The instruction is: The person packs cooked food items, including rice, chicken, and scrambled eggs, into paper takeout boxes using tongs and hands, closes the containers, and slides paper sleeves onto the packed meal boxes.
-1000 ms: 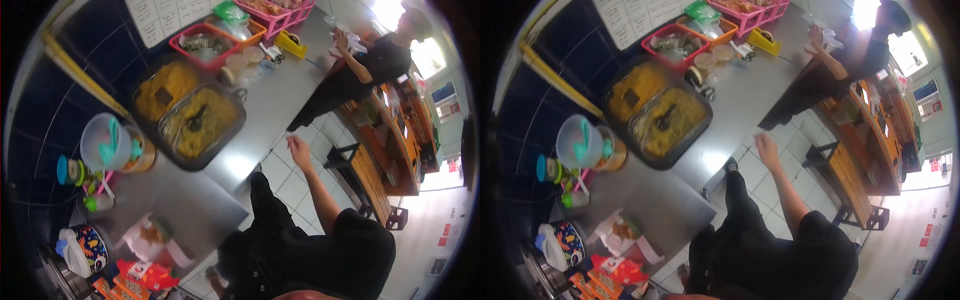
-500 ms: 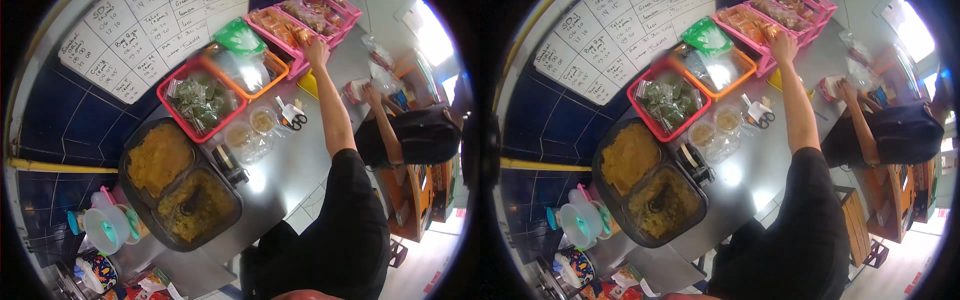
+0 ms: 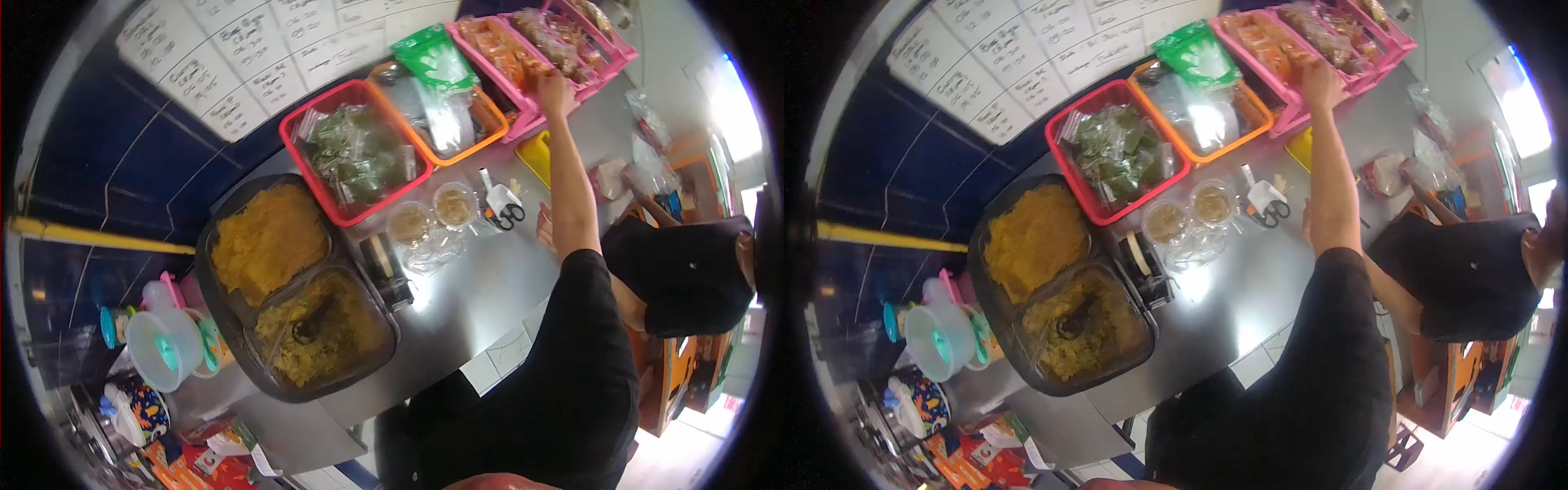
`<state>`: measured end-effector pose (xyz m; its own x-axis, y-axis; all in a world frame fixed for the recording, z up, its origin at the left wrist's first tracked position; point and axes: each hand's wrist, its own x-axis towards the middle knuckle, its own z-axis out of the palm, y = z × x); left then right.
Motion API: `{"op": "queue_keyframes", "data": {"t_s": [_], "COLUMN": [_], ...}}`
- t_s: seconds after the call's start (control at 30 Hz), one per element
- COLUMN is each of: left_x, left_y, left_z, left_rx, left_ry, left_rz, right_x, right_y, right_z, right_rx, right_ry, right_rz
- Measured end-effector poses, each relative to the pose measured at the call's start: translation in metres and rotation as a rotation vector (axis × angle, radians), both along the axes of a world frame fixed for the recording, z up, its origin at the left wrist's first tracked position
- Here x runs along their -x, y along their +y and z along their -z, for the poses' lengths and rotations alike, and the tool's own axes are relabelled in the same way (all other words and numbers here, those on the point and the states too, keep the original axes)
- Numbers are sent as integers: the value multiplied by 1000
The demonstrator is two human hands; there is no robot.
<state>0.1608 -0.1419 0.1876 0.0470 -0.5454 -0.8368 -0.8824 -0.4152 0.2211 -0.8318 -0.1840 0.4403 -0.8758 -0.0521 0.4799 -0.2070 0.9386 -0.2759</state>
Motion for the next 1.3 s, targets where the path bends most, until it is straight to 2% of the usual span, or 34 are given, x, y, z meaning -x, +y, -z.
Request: {"op": "queue_keyframes", "data": {"t_s": [0.03, 0.07, 0.1, 0.2, 0.33, 0.37, 0.4, 0.47, 0.5, 0.57, 0.63, 0.67, 0.7, 0.73, 0.77, 0.8, 0.83, 0.87, 0.9, 0.97, 1.07, 1.13, 1.23, 1.3], "left_x": [-10, -22, -36, -96, -202, -204, -205, -203, -181, -211, -233, -246, -259, -275, -294, -312, -329, -338, -342, -358, -378, -382, -389, -393], "left_y": [8, 18, 29, 94, 224, 235, 239, 221, 181, 145, 107, 79, 53, 33, 17, 1, -14, -25, -30, -30, -12, -2, 0, -13], "left_z": [-1, -3, -6, -26, -55, -63, -55, -61, -89, -76, -72, -75, -82, -83, -77, -71, -66, -70, -80, -82, -73, -78, -86, -94], "left_rx": [-6, -14, -25, -79, -166, -135, -55, 327, 285, 421, 685, 738, 779, 817, 820, 824, 830, 859, 880, 918, 909, 876, 854, 872], "left_ry": [-13, -28, -50, -125, -201, -209, -241, -255, -229, -300, -245, -201, -157, -109, -62, -14, 32, 82, 127, 153, 125, 133, 166, 153], "left_rz": [-23, -46, -57, -93, 138, 83, -250, -155, -502, -498, -682, -711, -738, -764, -800, -839, -879, -887, -899, -853, -720, -747, -853, -880], "right_x": [5, -4, 19, 32, 1, -22, -48, -134, -186, -307, -442, -509, -592, -642, -719, -777, -818, -867, -909, -956, -1007, -1024, -1049, -1088], "right_y": [3, 1, 6, 28, 21, 7, -1, -15, -15, -13, -16, -20, -27, -27, -41, -51, -62, -79, -98, -140, -179, -189, -185, -184], "right_z": [5, 2, 18, 22, -1, -14, -28, -62, -77, -99, -99, -92, -99, -74, -84, -74, -53, -55, -51, -27, -28, -30, -48, -74], "right_rx": [-16, 110, 123, 44, 105, 186, 295, 488, 566, 641, 552, 379, 207, 372, 199, 395, 447, 402, 477, 387, 391, 437, 535, 562], "right_ry": [64, 48, 125, 162, 166, 171, 175, 178, 158, 86, -59, 41, -112, -419, -440, -749, -825, -893, -920, -802, -773, -680, -828, -801], "right_rz": [-24, -7, -61, -209, -426, -449, -458, -489, -506, -567, -684, -892, -875, -1053, -1108, -1115, -1268, -1269, -1271, -1337, -1311, -1323, -1341, -1453]}}
